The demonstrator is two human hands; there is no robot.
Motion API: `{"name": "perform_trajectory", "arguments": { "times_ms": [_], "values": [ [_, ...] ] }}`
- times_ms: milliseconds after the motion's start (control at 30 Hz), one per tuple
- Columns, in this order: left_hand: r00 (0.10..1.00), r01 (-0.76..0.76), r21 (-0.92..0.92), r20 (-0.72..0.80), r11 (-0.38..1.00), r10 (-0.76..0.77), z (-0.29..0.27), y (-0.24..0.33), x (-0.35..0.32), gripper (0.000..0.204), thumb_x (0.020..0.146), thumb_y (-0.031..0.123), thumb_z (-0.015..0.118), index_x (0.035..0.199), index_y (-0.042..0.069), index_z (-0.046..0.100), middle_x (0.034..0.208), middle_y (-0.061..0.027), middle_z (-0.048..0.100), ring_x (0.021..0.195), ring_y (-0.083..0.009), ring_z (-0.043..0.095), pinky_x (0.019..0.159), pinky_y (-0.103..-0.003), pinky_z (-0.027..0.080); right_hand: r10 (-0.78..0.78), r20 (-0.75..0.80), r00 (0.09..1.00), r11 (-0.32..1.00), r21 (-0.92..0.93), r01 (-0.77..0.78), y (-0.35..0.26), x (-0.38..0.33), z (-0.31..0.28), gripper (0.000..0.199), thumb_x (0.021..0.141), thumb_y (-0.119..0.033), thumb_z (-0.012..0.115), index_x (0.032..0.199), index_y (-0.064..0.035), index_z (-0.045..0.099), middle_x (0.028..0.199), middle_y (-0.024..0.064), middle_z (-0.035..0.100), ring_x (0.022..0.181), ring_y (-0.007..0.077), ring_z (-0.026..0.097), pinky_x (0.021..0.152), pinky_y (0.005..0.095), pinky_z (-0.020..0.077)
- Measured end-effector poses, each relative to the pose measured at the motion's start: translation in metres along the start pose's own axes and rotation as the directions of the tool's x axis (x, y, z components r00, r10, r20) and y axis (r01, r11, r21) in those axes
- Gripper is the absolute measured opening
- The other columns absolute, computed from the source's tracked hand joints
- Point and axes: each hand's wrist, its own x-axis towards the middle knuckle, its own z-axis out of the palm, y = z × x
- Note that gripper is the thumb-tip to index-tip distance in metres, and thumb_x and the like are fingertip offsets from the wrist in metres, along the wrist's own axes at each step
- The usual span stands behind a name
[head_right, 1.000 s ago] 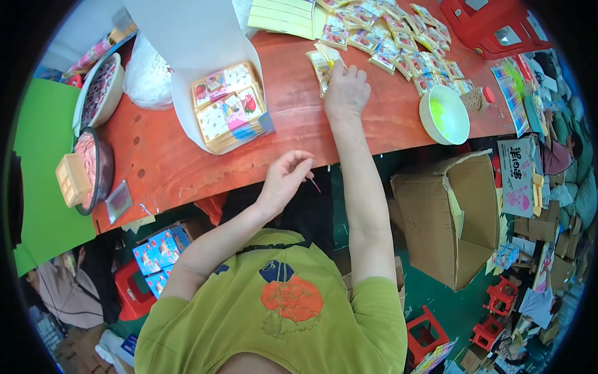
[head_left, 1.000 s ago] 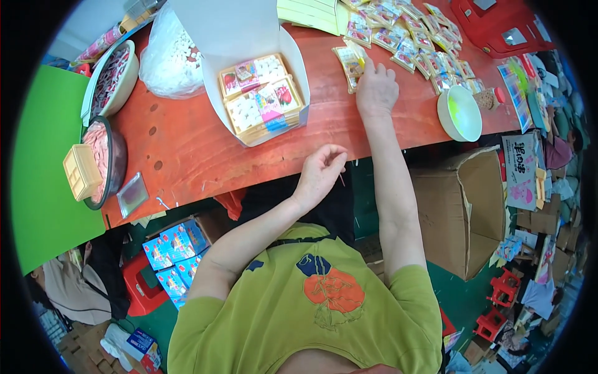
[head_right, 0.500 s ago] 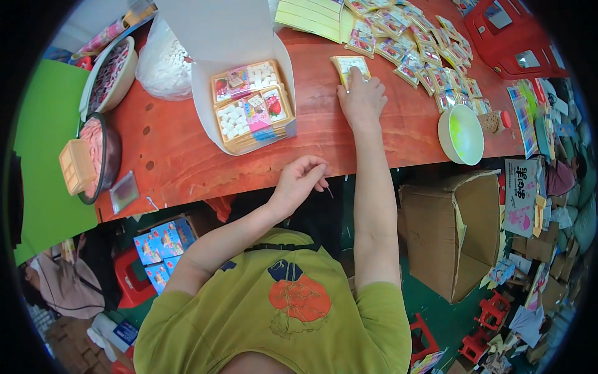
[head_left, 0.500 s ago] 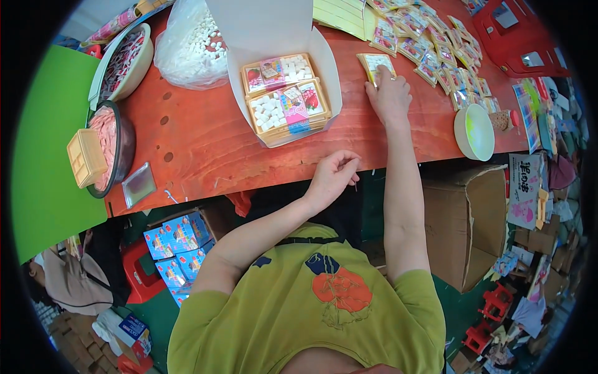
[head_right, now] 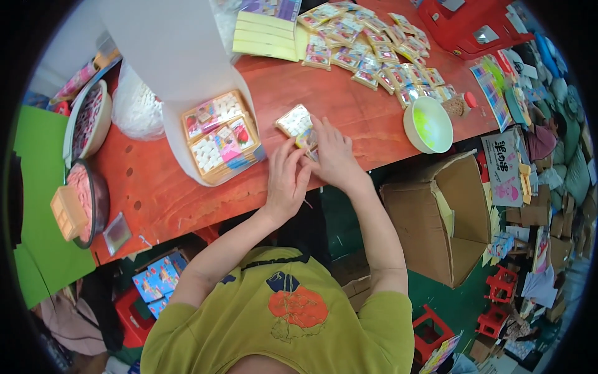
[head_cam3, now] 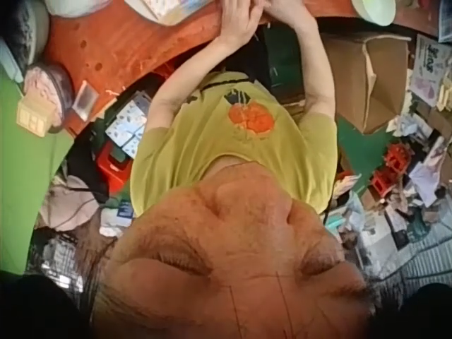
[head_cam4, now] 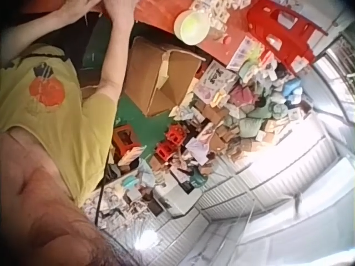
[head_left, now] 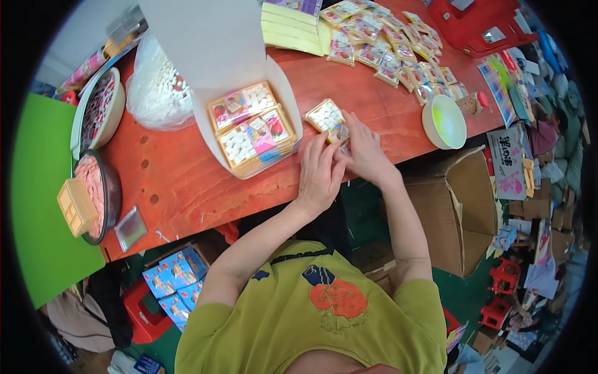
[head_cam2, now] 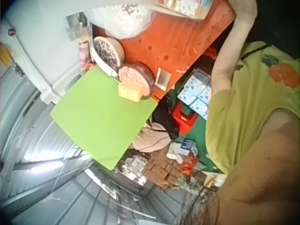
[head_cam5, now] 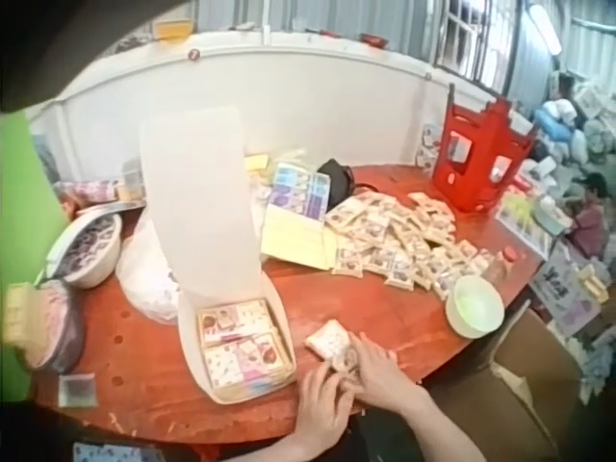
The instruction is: Packaging small wrapped products into cardboard display boxes.
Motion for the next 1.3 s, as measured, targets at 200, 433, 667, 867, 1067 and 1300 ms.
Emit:
{"name": "perform_trajectory", "arguments": {
  "times_ms": [200, 433, 667, 867, 1067, 1300],
  "values": [
    [0.974, -0.134, 0.215, 0.207, 0.967, 0.089, 0.001, 0.022, 0.011, 0.061, 0.094, 0.032, 0.067, 0.148, 0.012, 0.047, 0.159, -0.0235, 0.031, 0.145, -0.0483, 0.027, 0.113, -0.060, 0.028, 0.170, -0.198, 0.965, 0.893, 0.444, -0.066, 0.086, 0.092, -0.045, 0.069, 0.094, -0.034, 0.071, 0.146, 0.0023, 0.044, 0.141, 0.0234, 0.055, 0.128, 0.0312, 0.057, 0.106, 0.0379, 0.0457],
    [0.936, -0.174, 0.362, 0.350, 0.916, 0.040, 0.006, 0.039, 0.024, 0.061, 0.094, 0.036, 0.068, 0.148, 0.015, 0.048, 0.161, -0.0238, 0.027, 0.146, -0.0494, 0.025, 0.113, -0.066, 0.026, 0.566, -0.362, 0.741, 0.801, 0.028, -0.598, 0.089, 0.214, -0.050, 0.075, 0.086, -0.048, 0.073, 0.138, -0.0008, 0.048, 0.135, 0.0287, 0.053, 0.128, 0.0398, 0.052, 0.106, 0.0471, 0.0433],
    [0.934, -0.150, 0.415, 0.358, 0.897, -0.009, 0.012, 0.052, 0.024, 0.060, 0.094, 0.038, 0.067, 0.146, 0.014, 0.050, 0.161, -0.0237, 0.028, 0.148, -0.0485, 0.024, 0.114, -0.067, 0.023, 0.669, -0.270, 0.693, 0.694, -0.109, -0.712, 0.097, 0.225, -0.063, 0.086, 0.078, -0.048, 0.077, 0.145, -0.0061, 0.041, 0.141, 0.0248, 0.048, 0.132, 0.0412, 0.049, 0.104, 0.0524, 0.0437],
    [0.935, -0.124, 0.416, 0.354, 0.901, -0.035, 0.009, 0.033, 0.011, 0.057, 0.095, 0.037, 0.067, 0.145, 0.014, 0.051, 0.161, -0.0261, 0.026, 0.148, -0.0485, 0.023, 0.114, -0.068, 0.022, 0.569, -0.013, 0.823, 0.810, -0.165, -0.563, 0.114, 0.171, -0.069, 0.097, 0.072, -0.040, 0.076, 0.152, -0.0037, 0.034, 0.133, 0.0259, 0.055, 0.127, 0.0415, 0.053, 0.104, 0.0498, 0.0464],
    [0.973, -0.129, 0.356, 0.225, 0.926, 0.049, 0.005, 0.028, 0.004, 0.049, 0.093, 0.030, 0.069, 0.135, 0.010, 0.055, 0.153, -0.0264, 0.034, 0.145, -0.0485, 0.028, 0.114, -0.064, 0.027, 0.217, 0.105, 0.970, 0.793, 0.561, -0.238, 0.060, 0.054, -0.061, 0.080, 0.080, -0.016, 0.072, 0.149, 0.0019, 0.037, 0.128, 0.0218, 0.053, 0.114, 0.0245, 0.058, 0.097, 0.0357, 0.0503],
    [0.990, -0.127, 0.168, -0.046, 0.978, 0.136, 0.012, 0.018, -0.006, 0.044, 0.082, 0.015, 0.077, 0.116, 0.004, 0.052, 0.139, -0.0232, 0.044, 0.139, -0.0458, 0.036, 0.114, -0.060, 0.029, 0.017, -0.027, 0.999, 0.996, 0.093, -0.014, -0.004, -0.002, -0.035, 0.084, 0.074, -0.024, 0.074, 0.149, -0.0043, 0.040, 0.137, 0.0202, 0.055, 0.125, 0.0416, 0.049, 0.108, 0.0523, 0.0383]
  ]
}}
